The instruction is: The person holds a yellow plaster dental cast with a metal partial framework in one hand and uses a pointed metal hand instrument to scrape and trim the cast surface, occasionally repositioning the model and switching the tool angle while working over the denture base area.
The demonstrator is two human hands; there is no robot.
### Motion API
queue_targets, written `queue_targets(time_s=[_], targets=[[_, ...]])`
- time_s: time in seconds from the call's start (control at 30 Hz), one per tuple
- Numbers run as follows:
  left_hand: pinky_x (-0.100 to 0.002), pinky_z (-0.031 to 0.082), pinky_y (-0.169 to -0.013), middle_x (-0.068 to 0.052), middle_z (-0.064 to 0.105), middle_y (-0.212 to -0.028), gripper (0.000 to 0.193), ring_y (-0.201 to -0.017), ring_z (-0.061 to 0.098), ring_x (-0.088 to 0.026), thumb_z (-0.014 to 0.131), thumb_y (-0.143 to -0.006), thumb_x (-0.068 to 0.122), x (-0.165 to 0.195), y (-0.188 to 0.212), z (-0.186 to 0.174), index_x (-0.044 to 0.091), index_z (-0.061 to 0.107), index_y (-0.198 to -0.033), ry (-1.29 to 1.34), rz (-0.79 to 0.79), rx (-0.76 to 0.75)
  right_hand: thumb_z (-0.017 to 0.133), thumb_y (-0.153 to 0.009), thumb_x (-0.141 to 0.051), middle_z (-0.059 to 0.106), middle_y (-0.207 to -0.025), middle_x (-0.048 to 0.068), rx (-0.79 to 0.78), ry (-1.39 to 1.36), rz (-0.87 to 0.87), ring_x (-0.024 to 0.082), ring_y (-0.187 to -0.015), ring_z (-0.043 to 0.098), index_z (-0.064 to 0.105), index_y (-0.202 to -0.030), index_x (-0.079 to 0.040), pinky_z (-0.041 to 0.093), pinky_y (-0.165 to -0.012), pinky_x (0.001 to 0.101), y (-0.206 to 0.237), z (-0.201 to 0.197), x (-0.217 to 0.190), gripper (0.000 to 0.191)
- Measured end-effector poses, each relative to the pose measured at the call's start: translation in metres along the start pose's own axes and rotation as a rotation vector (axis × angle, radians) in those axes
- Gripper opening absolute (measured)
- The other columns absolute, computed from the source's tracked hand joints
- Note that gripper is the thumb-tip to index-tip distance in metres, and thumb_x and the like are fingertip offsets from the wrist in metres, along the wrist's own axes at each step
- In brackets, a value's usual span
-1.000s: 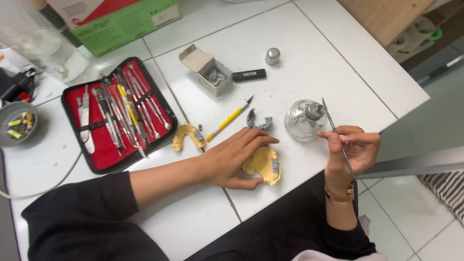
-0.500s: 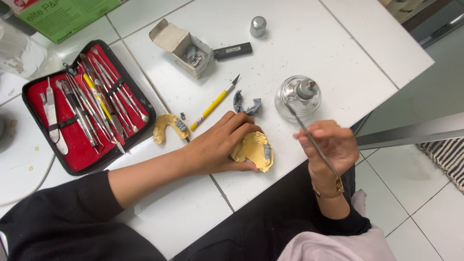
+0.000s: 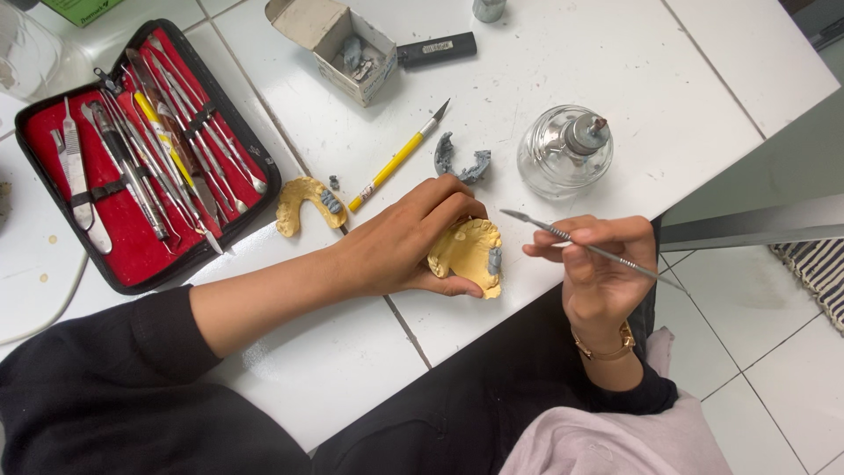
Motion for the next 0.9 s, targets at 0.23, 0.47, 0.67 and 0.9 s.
queue_targets(time_s=[0.23,0.47,0.67,0.9], targets=[[-0.037,0.057,-0.101,-0.013,0.061,-0.120,0.086,-0.116,0.065,-0.028,0.086,-0.073,0.061,0.001,0.002,-0.002,0.002,0.054,-0.128,0.142,-0.008,-0.023,0.055,-0.104,-0.006,0.062,-0.086,0.014,-0.067,0.032,-0.099,0.015,-0.075,0.060,0.037,-0.117,-0.011,0.066,-0.089,0.0474,0.009,0.017,-0.012,0.023],[-0.037,0.058,-0.093,-0.013,0.066,-0.113,0.082,-0.108,0.068,-0.028,0.084,-0.073,0.061,-0.001,0.001,-0.003,0.003,0.056,-0.123,0.188,-0.046,-0.034,0.052,-0.107,-0.006,0.052,-0.074,0.007,-0.120,-0.021,-0.009,0.009,-0.067,0.046,0.026,-0.112,-0.016,0.069,-0.095,0.0528,0.010,0.022,-0.009,0.028],[-0.039,0.056,-0.091,-0.013,0.066,-0.113,0.080,-0.107,0.068,-0.030,0.079,-0.075,0.064,-0.004,0.002,0.001,0.004,0.057,-0.122,0.144,-0.057,-0.054,0.048,-0.104,-0.007,0.050,-0.071,0.007,-0.206,0.121,-0.089,0.009,-0.063,0.045,0.024,-0.109,-0.014,0.070,-0.077,0.0457,0.013,0.026,-0.008,0.026],[-0.042,0.054,-0.092,-0.014,0.067,-0.113,0.077,-0.108,0.066,-0.033,0.073,-0.079,0.066,-0.009,0.003,0.003,0.004,0.057,-0.121,0.124,-0.066,-0.064,0.049,-0.101,-0.005,0.052,-0.070,0.008,-0.247,0.108,-0.113,0.009,-0.066,0.043,0.026,-0.105,-0.013,0.071,-0.080,0.0479,0.014,0.029,-0.004,0.025]])
Point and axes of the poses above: each hand's wrist, its own y-axis away from the middle knuckle, its own z-axis out of the palm, x = y × z, the point moved 9 cm from there along -y, towards the middle knuckle
